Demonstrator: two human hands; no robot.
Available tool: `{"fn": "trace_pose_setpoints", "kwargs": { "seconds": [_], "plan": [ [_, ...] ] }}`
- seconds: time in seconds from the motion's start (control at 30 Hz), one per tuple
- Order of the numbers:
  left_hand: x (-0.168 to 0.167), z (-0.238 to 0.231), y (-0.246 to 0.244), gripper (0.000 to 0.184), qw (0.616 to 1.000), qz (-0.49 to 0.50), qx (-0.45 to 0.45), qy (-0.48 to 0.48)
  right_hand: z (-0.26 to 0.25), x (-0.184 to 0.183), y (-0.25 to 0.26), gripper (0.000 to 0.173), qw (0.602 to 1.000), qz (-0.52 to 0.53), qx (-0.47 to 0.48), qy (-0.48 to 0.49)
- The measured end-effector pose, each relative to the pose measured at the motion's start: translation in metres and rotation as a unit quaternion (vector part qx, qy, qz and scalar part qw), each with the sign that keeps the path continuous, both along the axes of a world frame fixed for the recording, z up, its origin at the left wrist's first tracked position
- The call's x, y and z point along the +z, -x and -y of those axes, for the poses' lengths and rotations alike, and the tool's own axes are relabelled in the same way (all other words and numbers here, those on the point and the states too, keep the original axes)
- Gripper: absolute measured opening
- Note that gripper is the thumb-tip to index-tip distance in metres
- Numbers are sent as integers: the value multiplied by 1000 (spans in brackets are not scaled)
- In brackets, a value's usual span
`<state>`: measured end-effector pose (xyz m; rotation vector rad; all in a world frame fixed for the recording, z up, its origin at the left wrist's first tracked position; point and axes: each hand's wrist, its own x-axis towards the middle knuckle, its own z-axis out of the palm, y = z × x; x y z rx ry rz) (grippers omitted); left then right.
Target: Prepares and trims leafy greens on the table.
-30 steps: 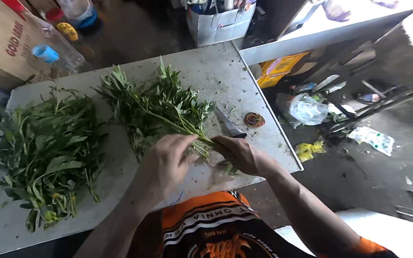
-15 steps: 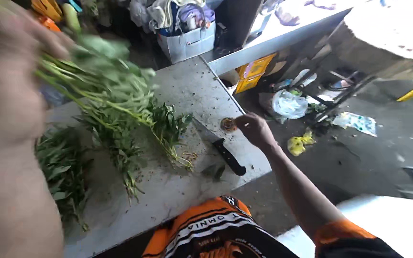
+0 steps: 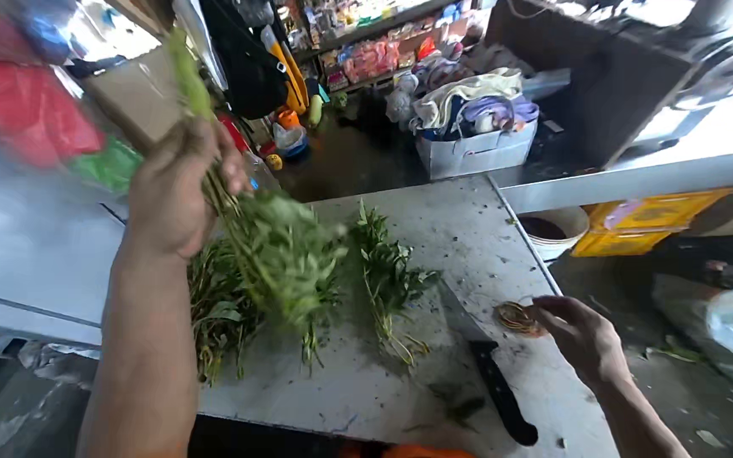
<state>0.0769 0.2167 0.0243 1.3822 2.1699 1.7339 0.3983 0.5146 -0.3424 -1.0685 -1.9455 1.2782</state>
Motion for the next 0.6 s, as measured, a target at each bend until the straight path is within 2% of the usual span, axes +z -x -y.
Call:
{"fn": "trace_pose_setpoints", "kwargs": {
  "seconds": [0.07,0.1,0.13,0.2,0.23,0.3,0.37,0.4,0.5,0.57,0.6],
  "plan": [
    [-20,-10,-21,27,992,13,-37,120,3,24,7,49,995,-60,-10,75],
    [-37,-17,-32,26,984,31,-60,167,7,36,11,53,988,-107,0,114],
    [-57,-24,-44,27,972,59,-87,211,12,47,14,48,974,-168,22,151],
    [-96,-37,-66,25,940,120,-130,292,21,71,15,34,916,-307,151,212],
    [-113,-42,-77,25,924,145,-148,322,25,81,14,36,877,-356,232,222],
    [-139,-46,-96,26,892,197,-200,354,32,99,14,29,824,-410,342,189],
    [-157,-46,-110,26,869,234,-252,357,37,108,20,14,830,-425,337,132],
    [-164,-47,-115,26,860,245,-271,357,37,110,24,15,847,-417,314,103],
    [-179,-47,-120,26,845,263,-302,355,41,114,34,49,892,-339,293,52],
    [-184,-44,-121,27,848,256,-313,342,56,117,43,67,896,-298,324,61],
    [-185,-42,-123,28,853,245,-325,327,66,117,48,70,886,-294,348,84]
  ]
}}
